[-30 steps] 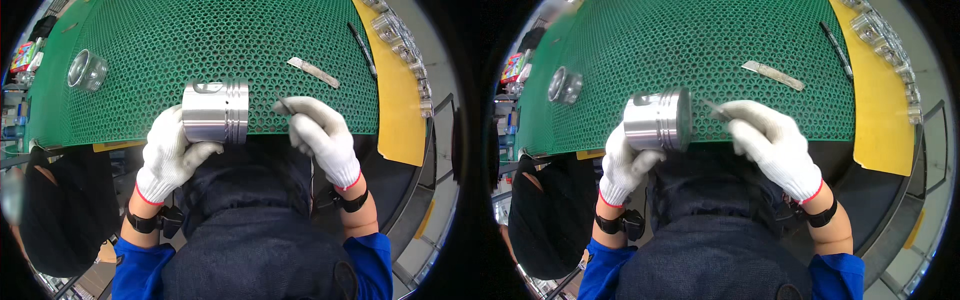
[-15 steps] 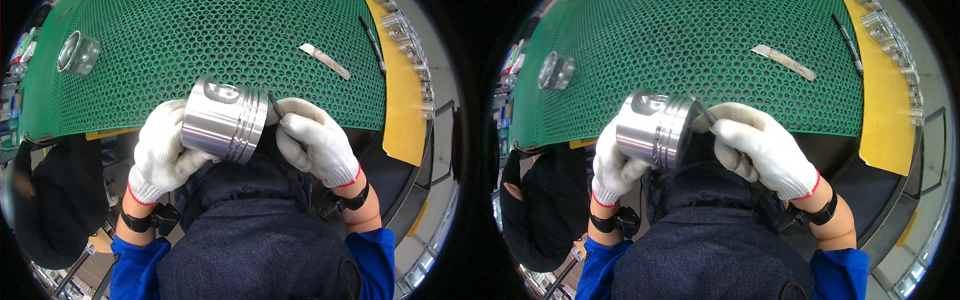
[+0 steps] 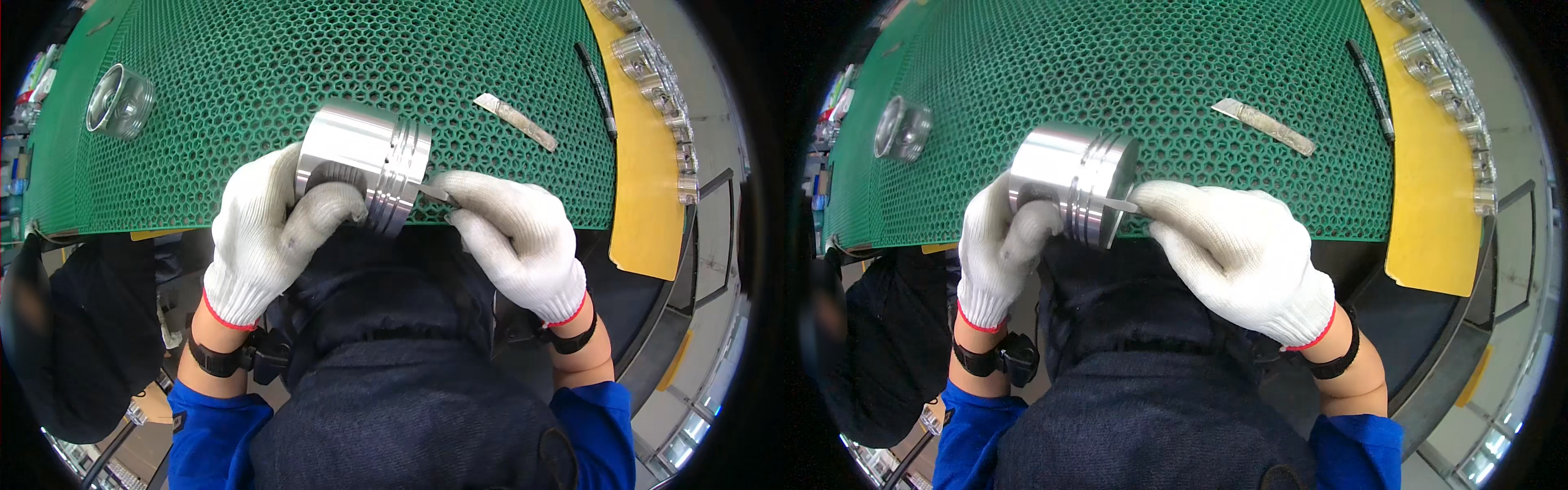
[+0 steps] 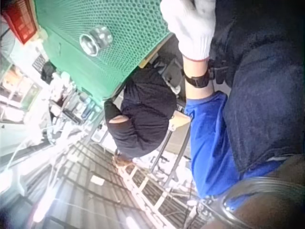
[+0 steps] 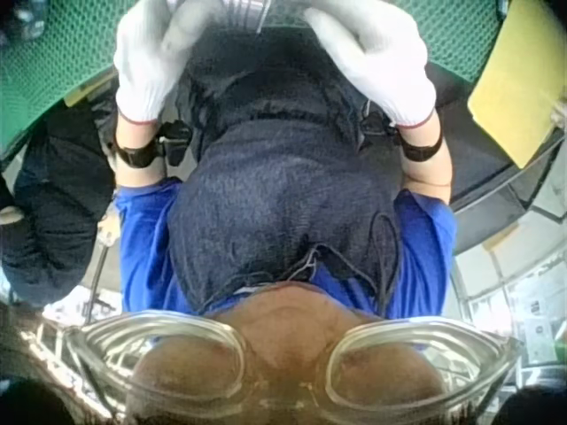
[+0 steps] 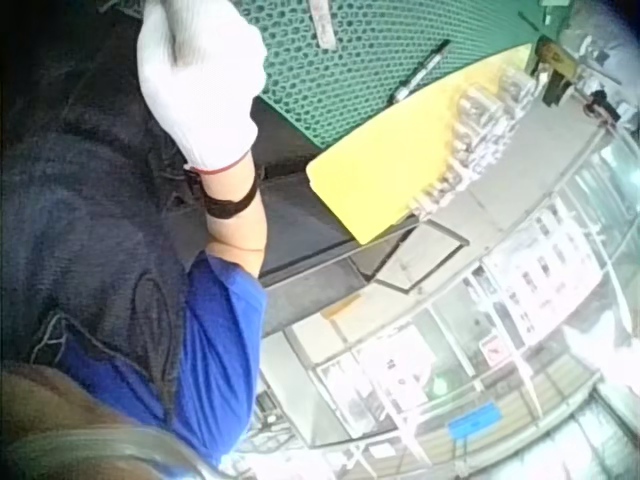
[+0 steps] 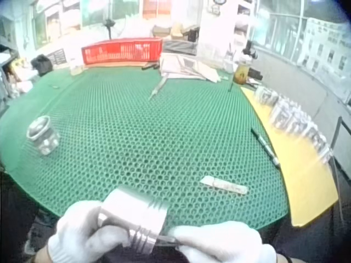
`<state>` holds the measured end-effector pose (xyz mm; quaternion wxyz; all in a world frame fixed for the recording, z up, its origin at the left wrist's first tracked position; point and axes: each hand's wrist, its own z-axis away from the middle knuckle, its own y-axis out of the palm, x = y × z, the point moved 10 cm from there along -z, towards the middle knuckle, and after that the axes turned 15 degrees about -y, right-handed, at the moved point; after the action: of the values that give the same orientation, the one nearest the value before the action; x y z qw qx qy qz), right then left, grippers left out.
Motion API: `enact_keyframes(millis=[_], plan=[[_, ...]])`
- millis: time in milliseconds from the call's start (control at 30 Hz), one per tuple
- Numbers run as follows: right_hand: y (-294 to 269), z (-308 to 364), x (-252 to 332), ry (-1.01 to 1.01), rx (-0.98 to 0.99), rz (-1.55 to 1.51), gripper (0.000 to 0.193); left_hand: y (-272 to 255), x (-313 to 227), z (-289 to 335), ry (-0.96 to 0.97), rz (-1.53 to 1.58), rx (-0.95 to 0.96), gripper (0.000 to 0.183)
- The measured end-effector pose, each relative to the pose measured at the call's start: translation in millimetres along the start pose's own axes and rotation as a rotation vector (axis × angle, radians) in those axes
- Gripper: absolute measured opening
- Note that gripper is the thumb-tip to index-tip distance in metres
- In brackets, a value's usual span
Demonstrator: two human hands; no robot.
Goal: Inspecting and marking metal pistons at a workbench on a fabrication floor.
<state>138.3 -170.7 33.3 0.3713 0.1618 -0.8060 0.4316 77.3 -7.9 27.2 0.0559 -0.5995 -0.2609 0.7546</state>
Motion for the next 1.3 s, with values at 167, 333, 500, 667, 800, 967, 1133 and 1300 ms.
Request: enact_keyframes(millis=[167, 333, 500, 667, 800, 967, 1133, 1300], plan=[[-10, -7, 8, -0.176, 0.006, 0.248, 0.022, -1, -6, -18, -0.012, 0.021, -0.08, 0.029], [-3, -6, 11, -0.246, 0.068, 0.401, 0.022, 1, -3, -37, -0.063, -0.034, -0.049, 0.035], [-4, -7, 7, -0.132, 0.112, 0.347, 0.019, -3, -12, -40, -0.047, 0.028, -0.079, 0.035], [19, -6, 8, -0.065, 0.422, 0.352, 0.019, -17, 23, -42, -0.028, 0.531, -0.104, 0.032], [-55, -13, -12, 0.007, -0.128, 0.276, 0.026, -6, 36, -27, -0.368, 1.558, 0.142, 0.051], [-89, -10, -57, 0.088, -0.229, 0.757, 0.045, -12, 39, -4, -0.315, 1.662, 0.131, 0.062], [-85, 4, -61, 0.069, -0.102, 1.023, 0.043, -9, 19, 15, -0.325, 1.712, 0.13, 0.064], [-96, 20, -21, -0.065, -0.342, 0.714, 0.035, -2, 22, 12, -0.413, 1.643, 0.135, 0.063]])
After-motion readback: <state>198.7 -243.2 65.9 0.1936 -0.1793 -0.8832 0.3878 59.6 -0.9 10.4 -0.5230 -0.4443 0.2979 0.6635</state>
